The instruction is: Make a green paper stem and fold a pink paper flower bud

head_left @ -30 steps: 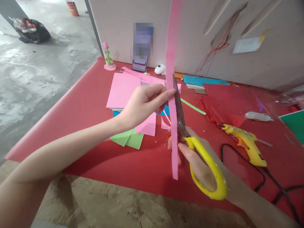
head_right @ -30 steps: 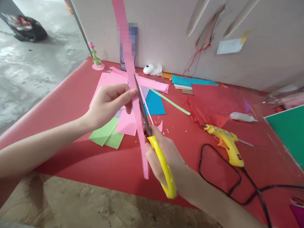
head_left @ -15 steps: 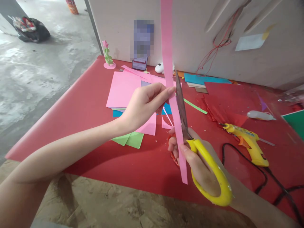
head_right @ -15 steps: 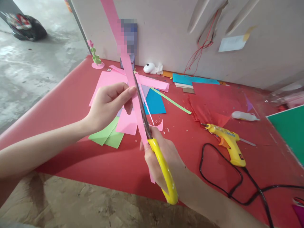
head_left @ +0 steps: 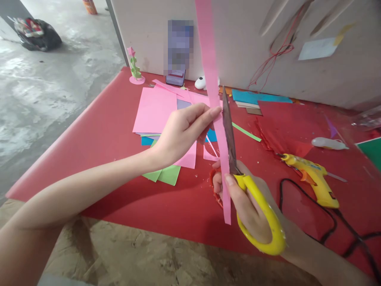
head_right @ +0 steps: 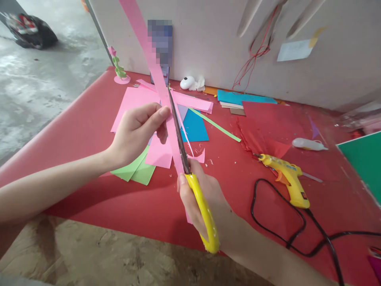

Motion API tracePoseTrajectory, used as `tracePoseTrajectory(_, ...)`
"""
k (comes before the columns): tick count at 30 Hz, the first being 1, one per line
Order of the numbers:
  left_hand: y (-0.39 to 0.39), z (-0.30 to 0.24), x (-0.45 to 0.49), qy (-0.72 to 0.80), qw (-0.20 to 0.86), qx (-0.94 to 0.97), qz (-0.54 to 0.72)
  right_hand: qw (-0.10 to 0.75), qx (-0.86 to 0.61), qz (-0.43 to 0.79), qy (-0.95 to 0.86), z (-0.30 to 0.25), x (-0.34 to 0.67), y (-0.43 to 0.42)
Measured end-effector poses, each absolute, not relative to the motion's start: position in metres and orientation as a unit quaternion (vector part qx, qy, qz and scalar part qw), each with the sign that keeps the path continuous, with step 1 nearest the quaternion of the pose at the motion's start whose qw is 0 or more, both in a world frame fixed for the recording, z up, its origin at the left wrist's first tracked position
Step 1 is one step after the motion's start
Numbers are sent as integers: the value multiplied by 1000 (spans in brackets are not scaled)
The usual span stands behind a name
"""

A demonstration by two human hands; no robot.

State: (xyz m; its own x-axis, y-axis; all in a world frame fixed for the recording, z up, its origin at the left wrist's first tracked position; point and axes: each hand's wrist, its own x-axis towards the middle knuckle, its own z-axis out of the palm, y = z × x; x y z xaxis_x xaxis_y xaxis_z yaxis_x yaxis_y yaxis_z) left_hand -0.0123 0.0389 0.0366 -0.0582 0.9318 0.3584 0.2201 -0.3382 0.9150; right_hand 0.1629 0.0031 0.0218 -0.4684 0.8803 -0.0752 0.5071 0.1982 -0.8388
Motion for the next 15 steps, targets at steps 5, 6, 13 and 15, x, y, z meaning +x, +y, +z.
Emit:
tracePoseTrajectory(5, 39, 36, -12, 478, 320, 608, 547, 222, -457, 429, -747, 12, 165, 5)
tracePoseTrajectory(6, 38, 37, -12, 478, 321, 608, 547, 224, -449, 426, -752, 10, 165, 6)
tracePoseTrajectory(13, 37, 39, -11, 486, 315, 611, 540, 242, -430, 413, -765, 5, 165, 6)
tracePoseTrajectory(15, 37, 39, -11, 487, 313, 613, 538, 244, -432, 409, -766, 4, 164, 5)
